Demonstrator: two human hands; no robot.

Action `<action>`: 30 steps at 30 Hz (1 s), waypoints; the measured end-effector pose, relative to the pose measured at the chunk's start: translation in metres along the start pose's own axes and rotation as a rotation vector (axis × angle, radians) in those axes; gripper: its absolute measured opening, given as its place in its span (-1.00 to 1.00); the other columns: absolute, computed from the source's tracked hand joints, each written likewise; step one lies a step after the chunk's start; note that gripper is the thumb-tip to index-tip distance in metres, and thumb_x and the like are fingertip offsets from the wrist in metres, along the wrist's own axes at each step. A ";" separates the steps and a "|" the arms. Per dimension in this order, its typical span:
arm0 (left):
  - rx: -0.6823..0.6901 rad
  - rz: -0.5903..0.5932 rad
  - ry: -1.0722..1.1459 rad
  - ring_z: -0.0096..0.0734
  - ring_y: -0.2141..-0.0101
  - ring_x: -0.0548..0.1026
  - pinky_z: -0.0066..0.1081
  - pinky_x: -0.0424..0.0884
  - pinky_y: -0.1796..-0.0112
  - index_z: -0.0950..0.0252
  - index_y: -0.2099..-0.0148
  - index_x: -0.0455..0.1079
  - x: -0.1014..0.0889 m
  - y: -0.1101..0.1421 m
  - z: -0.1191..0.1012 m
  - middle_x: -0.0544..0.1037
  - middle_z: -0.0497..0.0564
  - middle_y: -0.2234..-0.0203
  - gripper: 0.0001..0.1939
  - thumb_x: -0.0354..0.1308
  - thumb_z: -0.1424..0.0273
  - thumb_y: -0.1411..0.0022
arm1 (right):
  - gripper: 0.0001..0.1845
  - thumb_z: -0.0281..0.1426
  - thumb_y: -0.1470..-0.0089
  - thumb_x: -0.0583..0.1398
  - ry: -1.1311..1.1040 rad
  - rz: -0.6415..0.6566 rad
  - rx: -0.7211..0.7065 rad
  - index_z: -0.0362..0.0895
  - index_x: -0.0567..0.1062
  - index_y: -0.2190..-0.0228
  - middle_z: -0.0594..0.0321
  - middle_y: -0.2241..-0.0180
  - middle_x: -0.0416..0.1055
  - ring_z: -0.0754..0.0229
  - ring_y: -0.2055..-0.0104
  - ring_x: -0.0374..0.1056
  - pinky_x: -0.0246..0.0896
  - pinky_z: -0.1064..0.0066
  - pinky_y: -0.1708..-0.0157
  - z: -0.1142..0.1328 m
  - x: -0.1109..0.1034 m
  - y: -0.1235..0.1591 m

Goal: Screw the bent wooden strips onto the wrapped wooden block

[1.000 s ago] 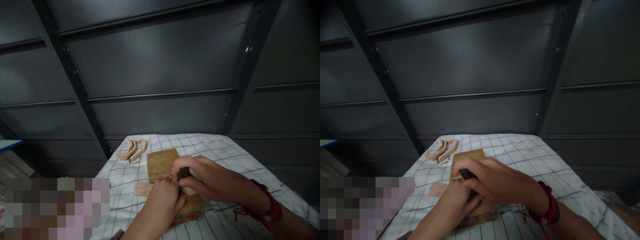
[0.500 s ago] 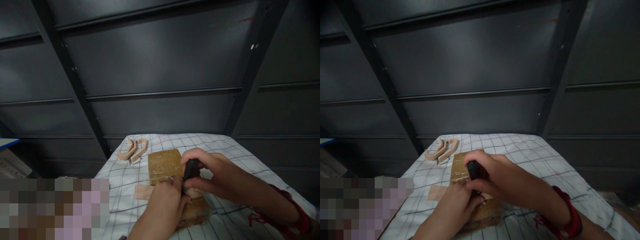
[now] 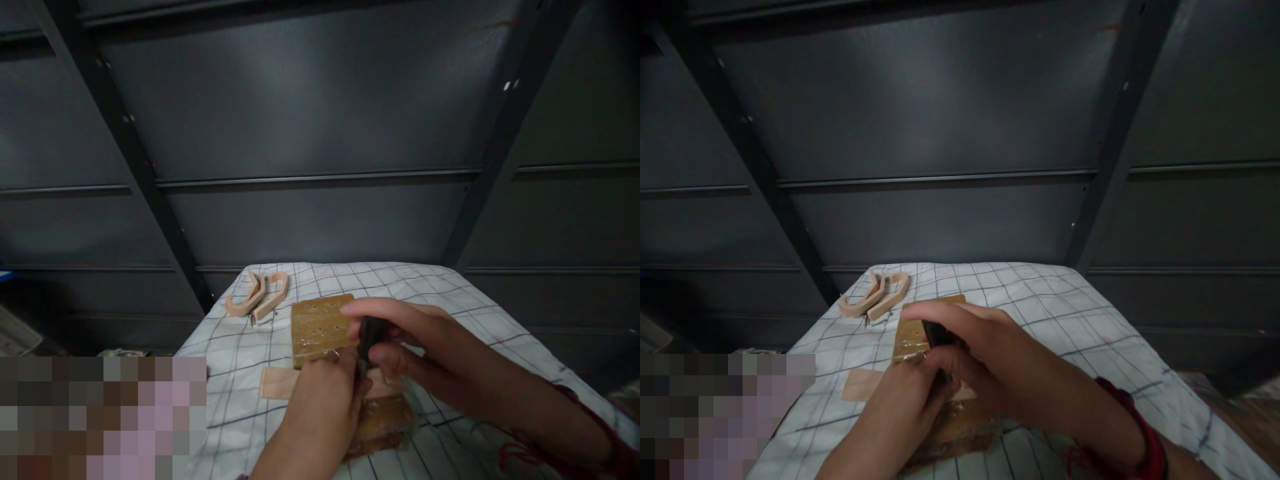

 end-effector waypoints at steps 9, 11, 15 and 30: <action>0.032 0.017 0.138 -0.27 0.28 0.39 -0.31 0.27 0.21 0.34 0.27 0.34 -0.006 0.000 0.002 0.46 0.07 0.32 -0.83 0.04 0.49 -0.02 | -0.71 -0.45 -0.03 0.09 0.144 -0.027 -0.016 -0.06 0.26 0.15 0.28 0.32 0.41 0.27 0.36 0.33 0.21 0.48 0.38 0.001 -0.002 0.002; 0.047 0.004 0.132 -0.30 0.30 0.40 -0.35 0.28 0.23 0.34 0.29 0.35 -0.007 0.000 0.002 0.47 0.07 0.33 -0.83 -0.01 0.49 -0.05 | -0.73 -0.45 -0.01 0.11 0.144 -0.027 -0.012 -0.04 0.26 0.18 0.30 0.34 0.40 0.27 0.38 0.32 0.20 0.47 0.41 0.001 0.000 0.002; 0.099 0.095 0.056 -0.34 0.34 0.41 -0.39 0.30 0.28 0.33 0.30 0.38 -0.017 -0.002 -0.001 0.48 0.05 0.38 -0.80 -0.05 0.48 -0.05 | -0.82 -0.44 0.06 0.16 0.102 -0.063 0.046 -0.06 0.30 0.33 0.35 0.44 0.38 0.30 0.45 0.29 0.16 0.51 0.49 -0.001 0.002 0.001; 0.519 0.971 0.265 -0.37 0.31 0.43 -0.42 0.34 0.26 0.27 0.20 0.40 -0.024 -0.065 0.008 0.49 -0.07 0.34 -0.66 0.16 0.57 0.12 | -0.70 -0.51 -0.03 0.10 -0.223 0.018 0.040 0.04 0.28 0.18 0.40 0.41 0.34 0.38 0.44 0.27 0.17 0.56 0.44 -0.005 0.006 0.000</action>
Point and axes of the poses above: each hand's wrist, its own y-axis away from the middle knuckle, its own x-axis out of the palm, z = x × y, the point moved 5 cm from there along -y, towards the middle knuckle
